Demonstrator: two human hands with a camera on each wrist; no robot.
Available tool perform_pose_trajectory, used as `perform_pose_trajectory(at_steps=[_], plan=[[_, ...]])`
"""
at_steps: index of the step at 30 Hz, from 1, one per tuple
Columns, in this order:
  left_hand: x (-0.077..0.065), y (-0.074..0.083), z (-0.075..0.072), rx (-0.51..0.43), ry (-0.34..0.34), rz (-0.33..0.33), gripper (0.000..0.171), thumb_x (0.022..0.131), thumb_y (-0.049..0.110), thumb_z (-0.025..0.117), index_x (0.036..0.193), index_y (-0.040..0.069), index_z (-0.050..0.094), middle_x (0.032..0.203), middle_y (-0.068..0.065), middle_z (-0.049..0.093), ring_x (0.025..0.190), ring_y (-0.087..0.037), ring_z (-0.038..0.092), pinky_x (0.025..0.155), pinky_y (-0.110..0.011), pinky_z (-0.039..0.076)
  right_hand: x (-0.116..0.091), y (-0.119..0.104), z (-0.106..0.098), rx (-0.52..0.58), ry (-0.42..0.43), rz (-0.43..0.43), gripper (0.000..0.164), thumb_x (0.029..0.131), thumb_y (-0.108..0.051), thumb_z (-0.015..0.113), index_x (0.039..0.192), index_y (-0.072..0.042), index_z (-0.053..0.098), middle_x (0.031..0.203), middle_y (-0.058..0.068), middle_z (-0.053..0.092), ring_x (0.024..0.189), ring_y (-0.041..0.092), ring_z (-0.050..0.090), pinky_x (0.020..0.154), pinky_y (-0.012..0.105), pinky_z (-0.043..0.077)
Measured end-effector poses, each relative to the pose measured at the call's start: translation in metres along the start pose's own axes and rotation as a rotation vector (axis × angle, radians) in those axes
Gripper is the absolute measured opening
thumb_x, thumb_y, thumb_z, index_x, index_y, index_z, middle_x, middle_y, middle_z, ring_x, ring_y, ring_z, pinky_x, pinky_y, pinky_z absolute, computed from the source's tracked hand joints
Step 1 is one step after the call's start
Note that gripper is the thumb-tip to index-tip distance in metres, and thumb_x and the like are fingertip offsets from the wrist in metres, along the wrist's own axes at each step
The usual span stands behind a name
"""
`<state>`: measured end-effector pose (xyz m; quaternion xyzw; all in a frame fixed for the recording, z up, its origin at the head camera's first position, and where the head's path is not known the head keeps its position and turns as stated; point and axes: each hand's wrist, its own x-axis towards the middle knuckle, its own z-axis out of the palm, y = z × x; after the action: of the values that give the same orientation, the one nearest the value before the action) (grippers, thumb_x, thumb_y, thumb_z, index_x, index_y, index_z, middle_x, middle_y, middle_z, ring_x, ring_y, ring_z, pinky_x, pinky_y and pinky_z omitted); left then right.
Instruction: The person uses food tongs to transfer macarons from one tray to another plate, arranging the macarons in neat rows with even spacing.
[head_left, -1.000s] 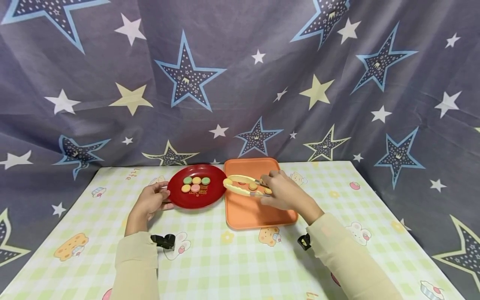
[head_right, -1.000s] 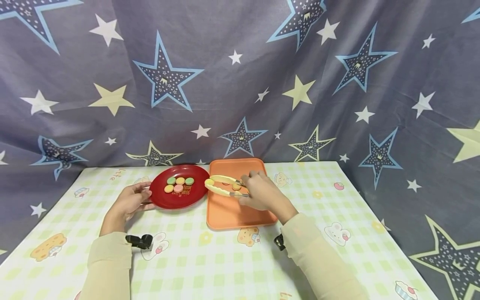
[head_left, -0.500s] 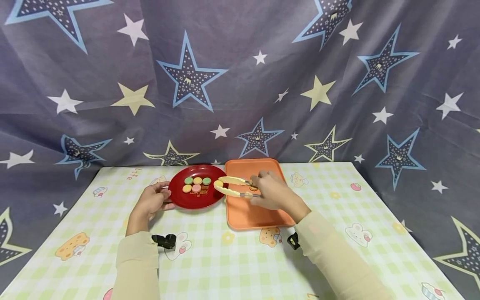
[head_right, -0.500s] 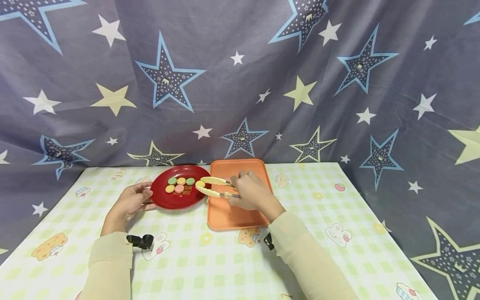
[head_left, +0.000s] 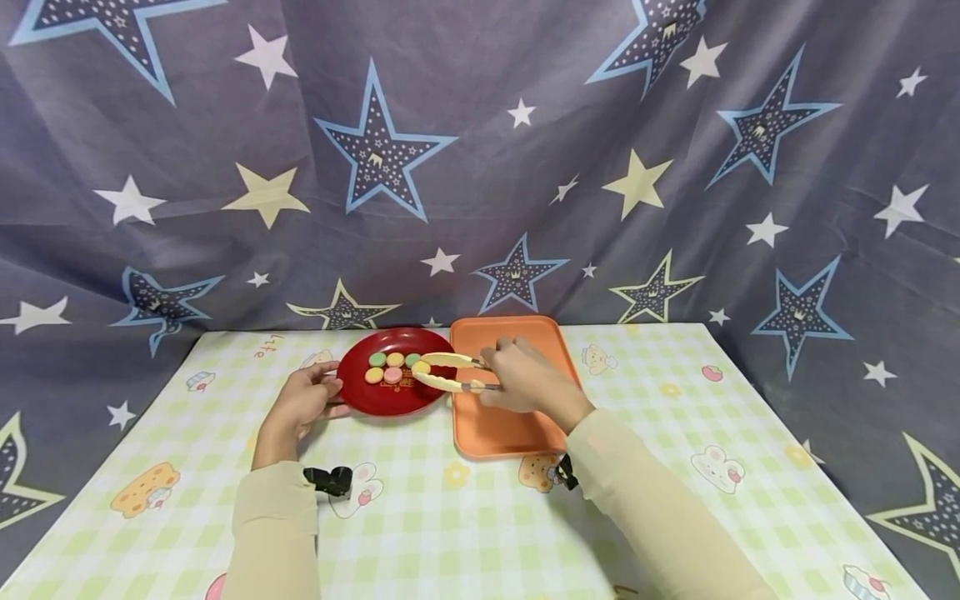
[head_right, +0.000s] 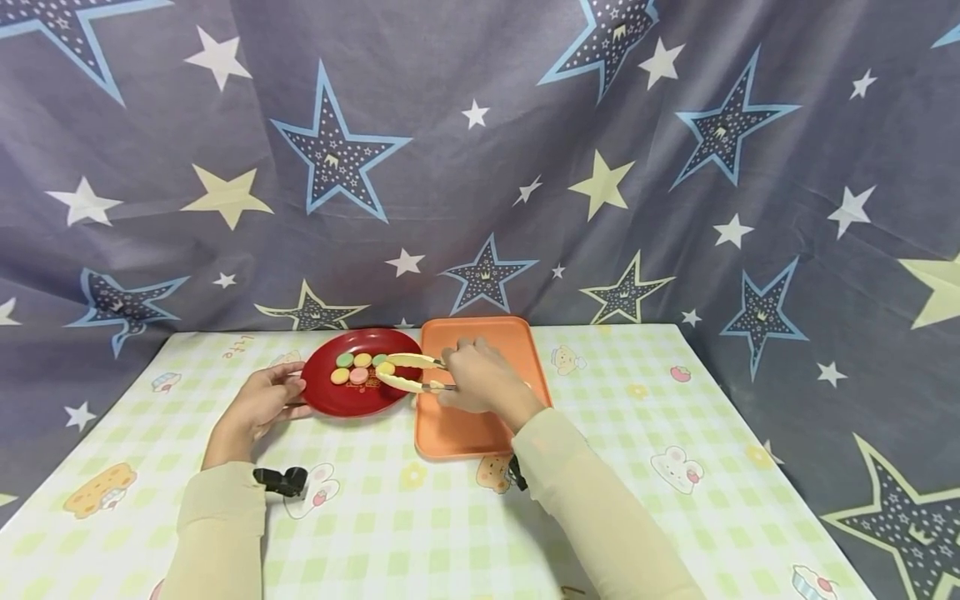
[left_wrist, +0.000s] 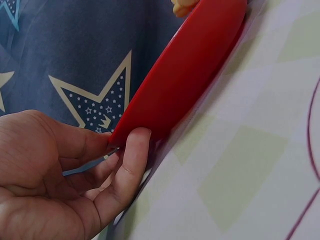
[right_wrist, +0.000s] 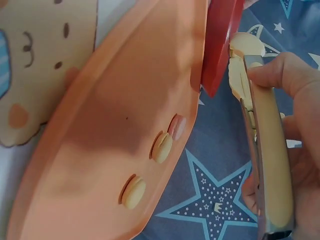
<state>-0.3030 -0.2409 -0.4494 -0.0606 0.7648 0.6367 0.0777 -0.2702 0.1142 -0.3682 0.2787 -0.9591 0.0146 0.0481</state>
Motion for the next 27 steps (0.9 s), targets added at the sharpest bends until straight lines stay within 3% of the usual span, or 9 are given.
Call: perform_pose_trajectory(at_steps=[8,17,27], plan=[[0.001,-0.001,0.0,0.002,0.008,-0.01,0.053,0.108,0.002,0.044,0.159,0.002,0.032,0.126,-0.019,0.05,0.083,-0.014,0.068,0.079,-0.037,0.064,0.014,-0.009,0.003,-0.025,-0.041,-0.017,0.042,0.091,-0.043,0.073,0.115,-0.009,0.066,0.099,0.007,0.059,0.086,0.024,0.051,0.077,0.036,0.05],[0.002,0.002,0.0,0.011,0.0,-0.006,0.053,0.108,0.004,0.044,0.16,0.003,0.031,0.13,-0.021,0.049,0.085,-0.015,0.068,0.08,-0.037,0.064,0.026,-0.015,0.003,-0.066,-0.077,0.002,0.034,0.089,-0.038,0.07,0.109,-0.011,0.066,0.093,0.004,0.056,0.082,0.024,0.049,0.069,0.034,0.047],[0.001,0.0,0.0,-0.005,-0.002,-0.005,0.053,0.108,0.002,0.043,0.159,0.002,0.031,0.128,-0.021,0.05,0.082,-0.014,0.068,0.08,-0.037,0.064,0.036,-0.026,-0.001,-0.116,-0.151,0.021,0.042,0.092,-0.046,0.073,0.117,-0.013,0.068,0.107,0.006,0.059,0.092,0.025,0.049,0.074,0.037,0.052]])
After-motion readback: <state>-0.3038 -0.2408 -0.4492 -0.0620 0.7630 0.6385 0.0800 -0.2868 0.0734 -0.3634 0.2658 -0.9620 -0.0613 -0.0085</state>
